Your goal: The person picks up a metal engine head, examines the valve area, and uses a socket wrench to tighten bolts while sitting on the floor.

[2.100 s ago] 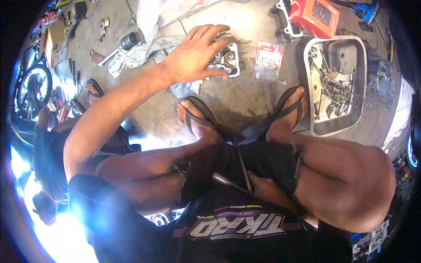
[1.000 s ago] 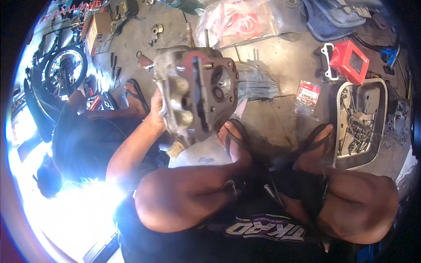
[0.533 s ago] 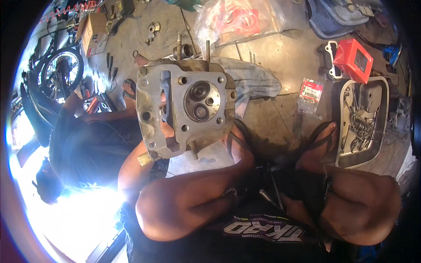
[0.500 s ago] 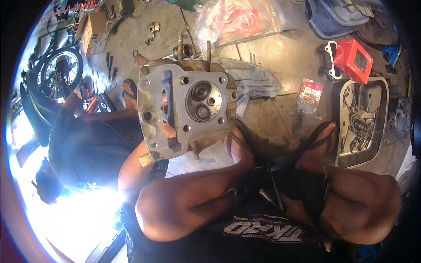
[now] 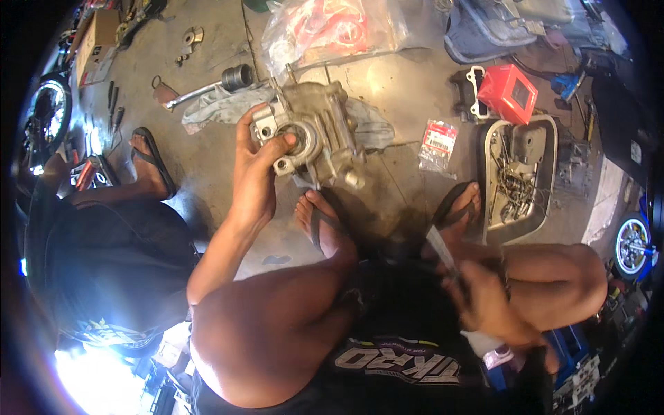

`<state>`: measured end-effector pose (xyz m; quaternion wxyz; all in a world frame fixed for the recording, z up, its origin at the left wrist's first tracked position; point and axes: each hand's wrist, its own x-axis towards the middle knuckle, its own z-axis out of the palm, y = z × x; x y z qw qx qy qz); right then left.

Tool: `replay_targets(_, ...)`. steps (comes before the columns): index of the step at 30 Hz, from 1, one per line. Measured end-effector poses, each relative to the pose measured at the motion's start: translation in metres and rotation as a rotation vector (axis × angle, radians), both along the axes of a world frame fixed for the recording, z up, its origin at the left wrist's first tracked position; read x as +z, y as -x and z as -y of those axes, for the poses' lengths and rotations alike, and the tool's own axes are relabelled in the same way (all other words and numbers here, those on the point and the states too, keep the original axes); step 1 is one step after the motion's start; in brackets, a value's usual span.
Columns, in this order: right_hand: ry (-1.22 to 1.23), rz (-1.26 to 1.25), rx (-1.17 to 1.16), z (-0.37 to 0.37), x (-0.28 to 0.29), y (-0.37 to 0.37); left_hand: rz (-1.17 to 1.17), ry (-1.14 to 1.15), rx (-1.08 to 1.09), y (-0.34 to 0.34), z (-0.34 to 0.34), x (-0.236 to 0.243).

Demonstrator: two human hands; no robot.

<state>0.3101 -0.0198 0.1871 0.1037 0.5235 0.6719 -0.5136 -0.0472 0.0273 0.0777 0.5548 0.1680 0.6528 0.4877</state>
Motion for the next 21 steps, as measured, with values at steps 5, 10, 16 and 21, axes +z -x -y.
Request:
replay_targets(5,0.113,-0.041,-0.028,-0.060,-0.052,-0.003,-0.024,-0.006,0.163,0.000,0.002,0.013)
replay_targets(10,-0.258,0.112,0.282,-0.092,-0.160,0.004,0.293,-0.090,0.305,-0.026,-0.012,0.017)
replay_targets(16,-0.357,0.338,0.284,-0.084,-0.202,0.025,0.325,0.057,0.322,-0.038,-0.008,0.025)
replay_targets(21,-0.396,-0.255,0.261,-0.100,-0.158,0.088,0.431,0.056,0.372,-0.046,-0.002,0.012)
